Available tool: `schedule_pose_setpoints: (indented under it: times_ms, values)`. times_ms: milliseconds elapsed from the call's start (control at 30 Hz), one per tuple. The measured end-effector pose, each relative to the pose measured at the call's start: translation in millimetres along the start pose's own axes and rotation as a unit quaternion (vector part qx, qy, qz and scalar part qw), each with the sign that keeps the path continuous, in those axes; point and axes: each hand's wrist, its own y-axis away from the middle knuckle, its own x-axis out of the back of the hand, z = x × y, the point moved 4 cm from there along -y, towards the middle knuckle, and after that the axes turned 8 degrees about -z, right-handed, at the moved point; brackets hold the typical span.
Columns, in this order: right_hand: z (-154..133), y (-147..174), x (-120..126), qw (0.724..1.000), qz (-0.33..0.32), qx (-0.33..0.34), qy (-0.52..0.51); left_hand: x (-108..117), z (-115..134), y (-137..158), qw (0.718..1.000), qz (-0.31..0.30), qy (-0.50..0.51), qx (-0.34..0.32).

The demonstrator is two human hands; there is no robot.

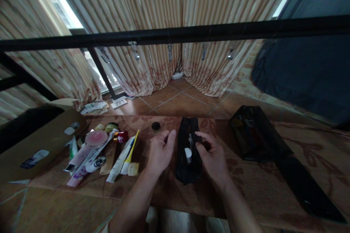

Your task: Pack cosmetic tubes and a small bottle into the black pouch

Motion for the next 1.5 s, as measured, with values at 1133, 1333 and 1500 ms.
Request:
schedule_pose_setpoints:
  times_ms: [1133,1333,1500]
  values:
    - [2.7,-0.3,3.2,0.999,0.008,0.024,0.023,-1.6,-2.3,1.1,1.0,-0.006,-0.017,-0.012]
    - [0.4,0.6,3.3,1.0,0.008,0.012,0.022,-2.1,-1.6,-0.2,1.0,-0.002,-0.016,-0.021]
    - [-3.2,-0.8,2.2,1.0,0.013,0.006,0.022,-1.9,-0.6,0.2,1.0,-0.007,-0.012,-0.018]
